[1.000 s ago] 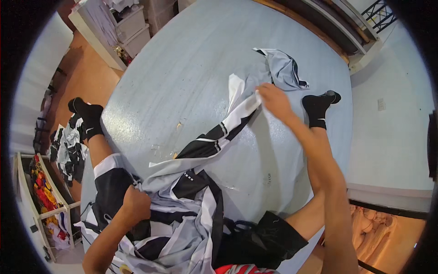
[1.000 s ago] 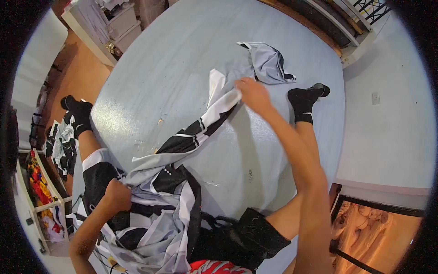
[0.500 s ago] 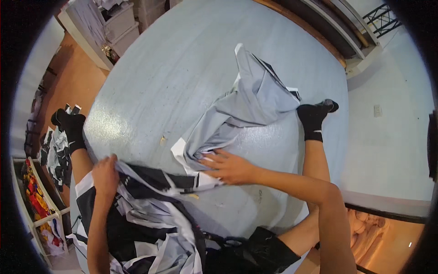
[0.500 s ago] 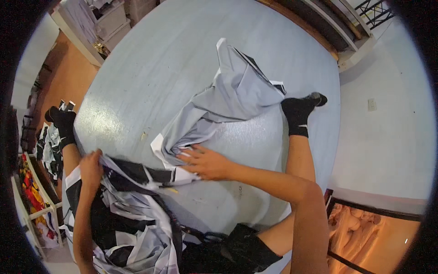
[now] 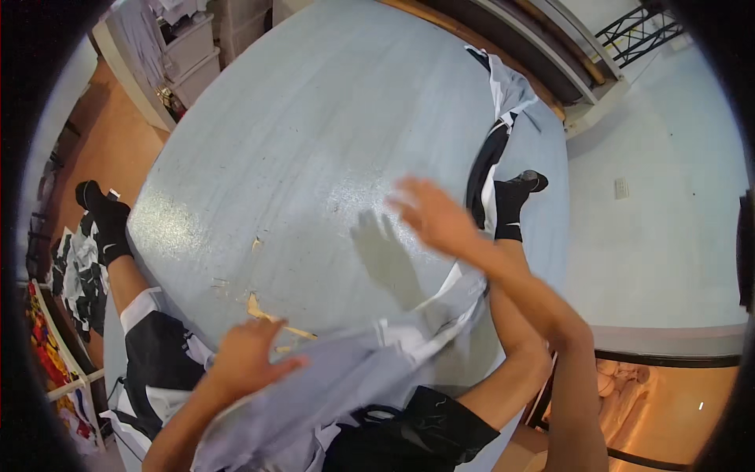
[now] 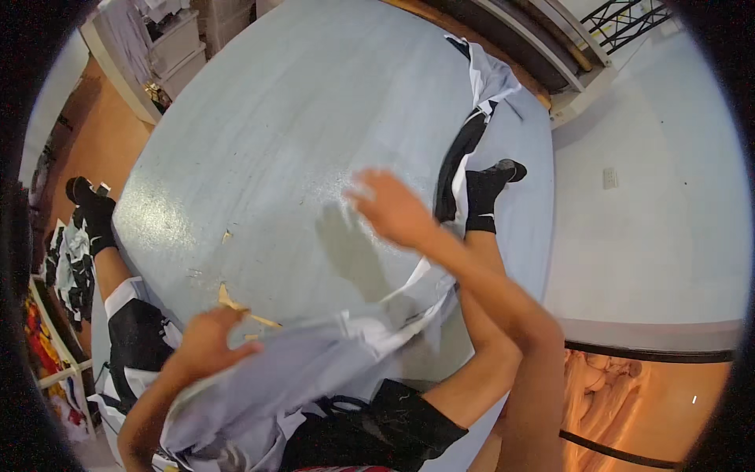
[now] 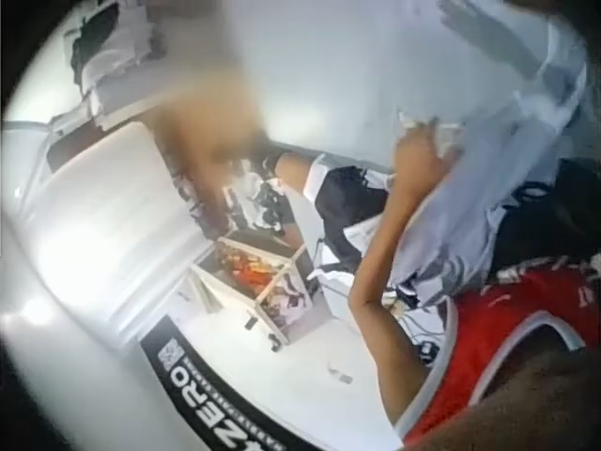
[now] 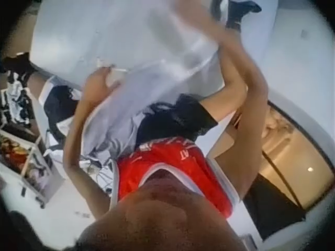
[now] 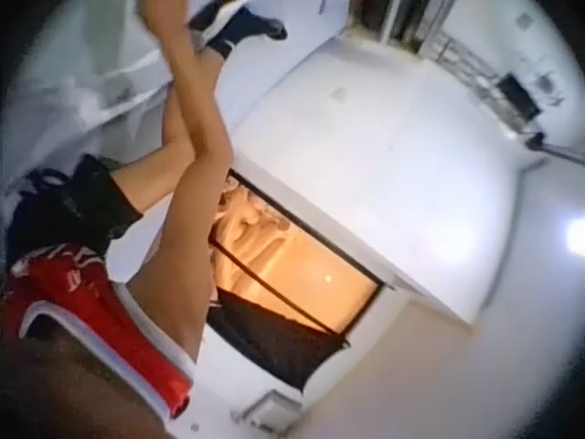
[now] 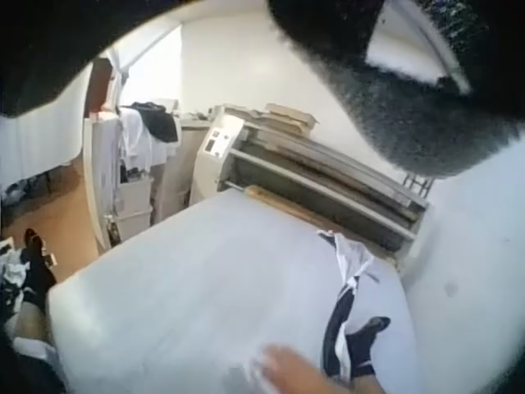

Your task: Cutting clothing patterns from printed fabric sheets.

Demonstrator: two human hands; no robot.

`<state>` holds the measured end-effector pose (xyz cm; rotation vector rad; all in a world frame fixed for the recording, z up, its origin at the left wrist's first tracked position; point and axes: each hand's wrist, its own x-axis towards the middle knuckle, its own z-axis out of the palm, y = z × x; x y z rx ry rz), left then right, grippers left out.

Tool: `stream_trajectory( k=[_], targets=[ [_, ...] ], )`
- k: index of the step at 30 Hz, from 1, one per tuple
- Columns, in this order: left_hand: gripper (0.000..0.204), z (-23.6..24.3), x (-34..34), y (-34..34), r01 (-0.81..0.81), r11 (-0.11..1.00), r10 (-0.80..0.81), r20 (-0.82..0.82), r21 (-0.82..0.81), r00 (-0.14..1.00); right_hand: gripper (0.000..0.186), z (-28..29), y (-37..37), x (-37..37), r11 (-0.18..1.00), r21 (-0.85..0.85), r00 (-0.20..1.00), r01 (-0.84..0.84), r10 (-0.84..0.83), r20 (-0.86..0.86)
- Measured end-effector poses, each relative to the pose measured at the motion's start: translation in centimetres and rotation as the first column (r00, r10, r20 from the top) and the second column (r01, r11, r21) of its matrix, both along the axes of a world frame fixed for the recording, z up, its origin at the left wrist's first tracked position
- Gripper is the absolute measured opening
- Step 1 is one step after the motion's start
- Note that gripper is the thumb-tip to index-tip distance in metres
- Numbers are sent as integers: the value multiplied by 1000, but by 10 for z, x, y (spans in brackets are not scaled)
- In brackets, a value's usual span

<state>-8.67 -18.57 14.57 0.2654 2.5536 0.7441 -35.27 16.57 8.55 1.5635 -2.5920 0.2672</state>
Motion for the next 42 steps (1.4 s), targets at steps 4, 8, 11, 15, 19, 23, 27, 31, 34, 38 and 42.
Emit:
stream_trajectory(
  k=[4, 8, 11, 15, 19, 23, 27, 31, 34, 38, 42],
  targets=[
    [85, -22, 55, 57, 132, 990, -123, 155, -49, 980, 56, -8, 22, 101, 998, 43, 961, -53, 39, 274],
    [56, -73, 71, 56, 211, 935, -296, -304, -285, 905, 67, -17, 64, 121, 978, 208, 950, -26, -41, 310],
    [36, -100, 66, 16, 180, 924, -317, -412, -337, 854, 72, -24, 84, 123, 981, 109, 941, 162, -187, 281],
    [42, -81, 71, -67, -77, 857, 151, 105, -510, 983, 74, -32, 58, 131, 999, -32, 968, -8, 16, 252],
    [41, -50, 72, -131, -406, 768, 237, -370, -494, 898, 75, -57, -42, 134, 1000, 29, 973, -7, 0, 230],
    [39, -38, 61, -127, -305, 917, 222, -305, -258, 926, 77, -87, -125, 110, 992, -108, 966, -71, 95, 239],
    [38, -24, 45, -109, -339, 941, 333, -210, 5, 919, 79, -80, -138, 64, 985, -93, 985, -144, 152, 85],
    [37, -18, 28, -102, -178, 983, 174, -79, -42, 982, 76, -79, -186, 27, 977, -214, 991, -8, 37, 130],
    [41, -17, 19, -102, -35, 999, 39, 168, -25, 985, 73, -103, -209, 32, 963, -246, 992, 112, -96, 76],
    [63, 3, 21, -112, -319, 945, 317, 40, 71, 948, 71, -103, -129, 17, 932, -85, 917, -353, 362, 170],
    [72, 36, 37, -118, -488, 848, 514, -90, 208, 853, 37, -23, -3, -114, 996, 28, 949, 80, -67, -309]
  ],
)
